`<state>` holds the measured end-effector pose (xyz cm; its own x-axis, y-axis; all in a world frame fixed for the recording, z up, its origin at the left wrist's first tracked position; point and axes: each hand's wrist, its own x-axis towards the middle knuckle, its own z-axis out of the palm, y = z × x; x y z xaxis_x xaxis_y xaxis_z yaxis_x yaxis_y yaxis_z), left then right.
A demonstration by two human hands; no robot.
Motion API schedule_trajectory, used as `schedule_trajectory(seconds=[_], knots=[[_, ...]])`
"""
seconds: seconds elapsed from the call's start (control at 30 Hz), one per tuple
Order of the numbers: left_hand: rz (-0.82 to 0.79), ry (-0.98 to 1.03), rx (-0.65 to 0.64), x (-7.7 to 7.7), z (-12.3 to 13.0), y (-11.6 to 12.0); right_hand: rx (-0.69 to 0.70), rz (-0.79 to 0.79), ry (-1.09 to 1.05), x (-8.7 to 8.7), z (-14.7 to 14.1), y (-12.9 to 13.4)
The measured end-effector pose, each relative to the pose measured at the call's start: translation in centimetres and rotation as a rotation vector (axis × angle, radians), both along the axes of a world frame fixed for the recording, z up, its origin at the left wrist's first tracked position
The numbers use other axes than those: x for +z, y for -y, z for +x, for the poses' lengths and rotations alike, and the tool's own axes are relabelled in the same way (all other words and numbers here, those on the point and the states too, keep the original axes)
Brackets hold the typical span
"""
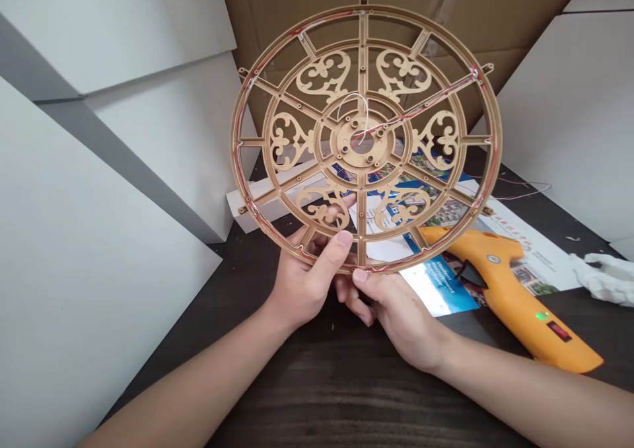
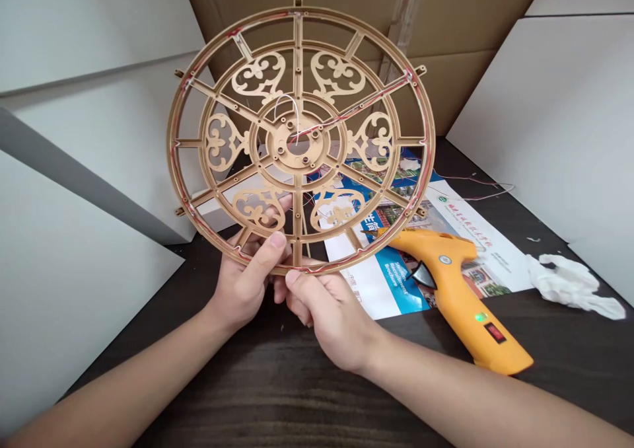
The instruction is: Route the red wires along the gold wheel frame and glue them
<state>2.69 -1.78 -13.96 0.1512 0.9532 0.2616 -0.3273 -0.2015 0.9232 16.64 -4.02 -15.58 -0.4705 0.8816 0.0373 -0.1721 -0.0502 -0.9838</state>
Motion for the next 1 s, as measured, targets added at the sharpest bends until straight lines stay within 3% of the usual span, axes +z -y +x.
schedule_trajectory(seconds=[1.0], knots=[[0.015,-0.058,-0.020,-0.20,-0.05,0.33,0.016,0.025,-0.042,-0.81,0.01,-0.24]])
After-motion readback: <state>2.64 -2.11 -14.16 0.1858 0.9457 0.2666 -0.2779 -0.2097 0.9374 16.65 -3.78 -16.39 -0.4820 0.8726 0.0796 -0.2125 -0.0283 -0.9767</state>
